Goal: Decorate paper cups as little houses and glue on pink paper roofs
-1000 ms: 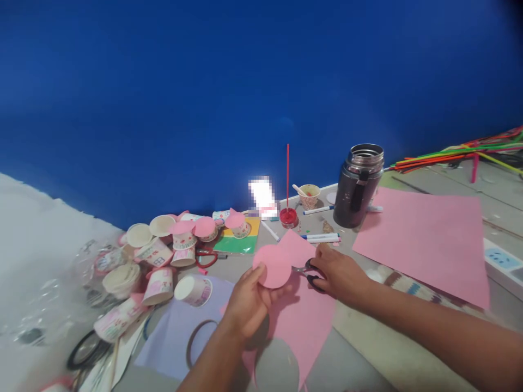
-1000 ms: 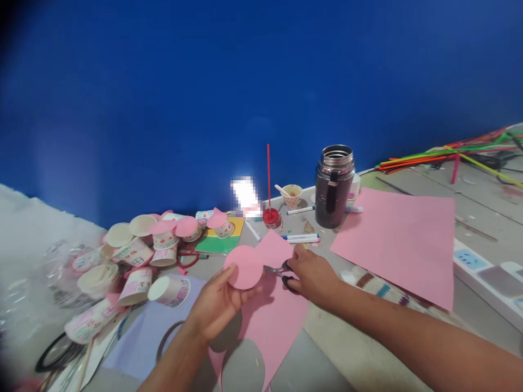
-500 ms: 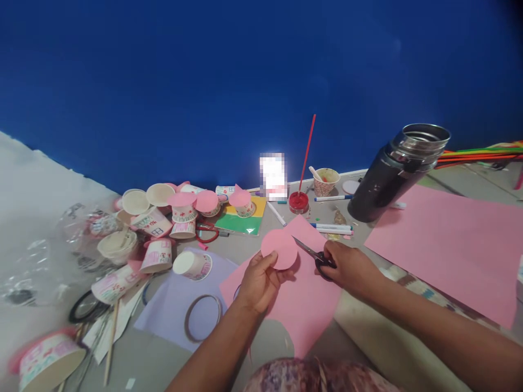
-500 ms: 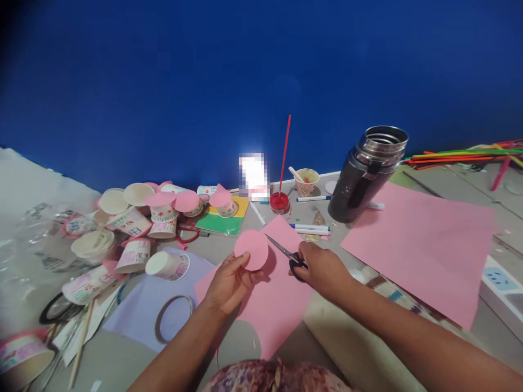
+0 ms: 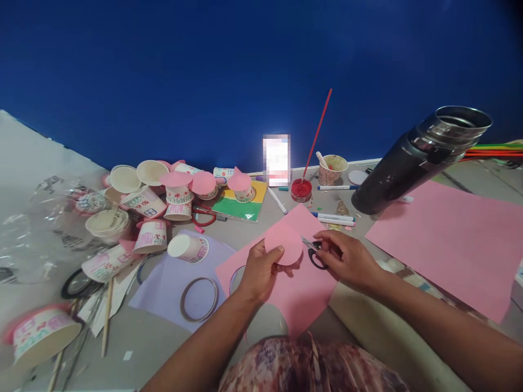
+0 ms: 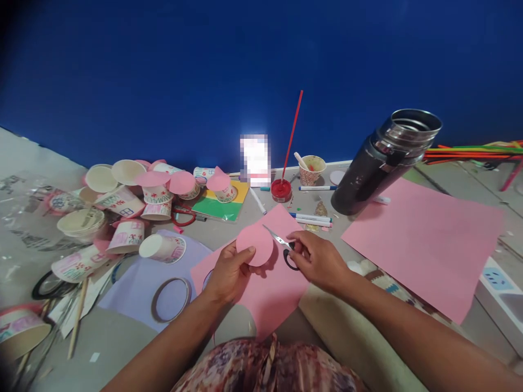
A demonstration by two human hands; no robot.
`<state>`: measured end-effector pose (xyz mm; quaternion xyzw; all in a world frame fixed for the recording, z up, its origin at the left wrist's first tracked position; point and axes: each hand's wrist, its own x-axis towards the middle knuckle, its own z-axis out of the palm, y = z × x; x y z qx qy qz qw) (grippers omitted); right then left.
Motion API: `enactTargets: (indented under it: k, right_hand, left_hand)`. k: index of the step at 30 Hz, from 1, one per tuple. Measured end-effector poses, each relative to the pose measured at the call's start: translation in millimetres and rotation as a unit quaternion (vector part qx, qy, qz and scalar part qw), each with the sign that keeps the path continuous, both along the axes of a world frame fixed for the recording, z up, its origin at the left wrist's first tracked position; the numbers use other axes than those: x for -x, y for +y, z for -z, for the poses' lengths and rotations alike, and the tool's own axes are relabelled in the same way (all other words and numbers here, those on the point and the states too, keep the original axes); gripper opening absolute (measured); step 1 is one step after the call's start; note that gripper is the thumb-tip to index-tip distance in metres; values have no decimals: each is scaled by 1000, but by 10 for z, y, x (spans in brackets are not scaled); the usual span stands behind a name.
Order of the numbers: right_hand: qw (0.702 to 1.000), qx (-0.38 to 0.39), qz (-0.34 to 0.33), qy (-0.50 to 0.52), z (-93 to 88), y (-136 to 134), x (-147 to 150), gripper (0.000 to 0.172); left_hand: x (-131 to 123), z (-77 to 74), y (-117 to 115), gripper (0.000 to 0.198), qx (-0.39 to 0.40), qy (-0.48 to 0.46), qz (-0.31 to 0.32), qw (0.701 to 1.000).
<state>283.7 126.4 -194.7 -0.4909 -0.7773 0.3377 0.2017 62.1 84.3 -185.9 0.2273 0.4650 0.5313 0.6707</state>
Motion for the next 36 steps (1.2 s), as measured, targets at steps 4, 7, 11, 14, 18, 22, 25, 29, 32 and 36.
enactTargets:
  k: [4, 7, 11, 14, 18, 22, 25, 29, 32, 36]
  right_hand:
    - [986, -94, -98, 97, 75, -74, 41, 44]
    - [973, -121, -143, 135, 100, -76, 54, 28]
    - [978, -90, -122, 145, 65, -44, 48, 17]
    - [982, -71, -87, 153, 27, -35, 46, 23]
    - [989, -34, -49, 133, 11, -57, 58, 23]
    - [993, 47, -2, 107, 4, -86, 89, 22]
    - [988, 94, 15, 125, -13, -91, 118, 36]
    - [984, 112, 16, 139, -39, -90, 144, 40]
    - [984, 114, 19, 134, -52, -96, 151, 39]
    - [985, 114, 26, 128, -58, -105, 156, 34]
  left_hand:
    - [-59, 32, -67, 36, 1, 2, 72, 997]
    - [-78, 49, -105, 41, 7, 13, 116, 993]
    - [-57, 29, -120, 51, -17, 7, 143, 990]
    - [-45, -19, -126, 71, -49, -14, 160, 986]
    - [-74, -52, -130, 71, -46, 57, 156, 985]
    - [-106, -8, -121, 47, -31, 94, 145, 984]
    - [-104, 18, -118, 45, -17, 85, 144, 986]
    - [-97, 8, -122, 45, -14, 96, 156, 983]
    - [-105, -11, -119, 42, -10, 104, 158, 982]
    - [-124, -12, -112, 44, -10, 112, 159, 981]
